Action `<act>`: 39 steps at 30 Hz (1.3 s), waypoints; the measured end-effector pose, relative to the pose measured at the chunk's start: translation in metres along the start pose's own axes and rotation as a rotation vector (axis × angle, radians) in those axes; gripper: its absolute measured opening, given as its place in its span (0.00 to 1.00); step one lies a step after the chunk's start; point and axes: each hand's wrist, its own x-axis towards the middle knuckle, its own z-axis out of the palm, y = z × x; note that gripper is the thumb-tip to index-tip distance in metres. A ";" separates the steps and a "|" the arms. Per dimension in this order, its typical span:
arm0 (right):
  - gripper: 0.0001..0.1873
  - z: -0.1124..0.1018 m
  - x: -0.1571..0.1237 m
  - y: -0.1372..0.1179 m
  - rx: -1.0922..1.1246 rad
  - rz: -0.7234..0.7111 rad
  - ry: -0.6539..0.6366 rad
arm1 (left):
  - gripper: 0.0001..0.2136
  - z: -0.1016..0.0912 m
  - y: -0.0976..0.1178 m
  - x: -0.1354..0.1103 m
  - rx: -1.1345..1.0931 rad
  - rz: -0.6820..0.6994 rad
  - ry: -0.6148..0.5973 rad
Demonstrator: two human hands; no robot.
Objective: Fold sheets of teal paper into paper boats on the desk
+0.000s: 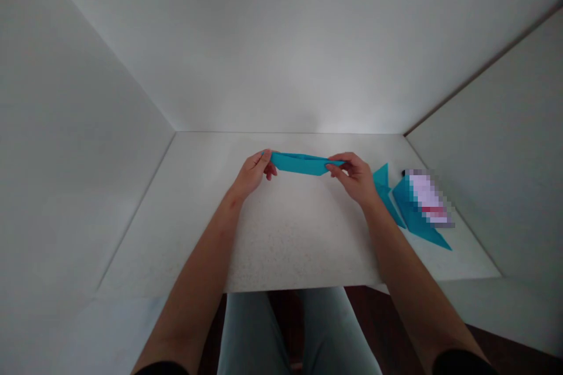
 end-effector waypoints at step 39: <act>0.13 -0.066 -0.151 -0.061 -0.998 0.240 -0.062 | 0.28 0.081 0.009 -0.148 1.164 0.161 -0.076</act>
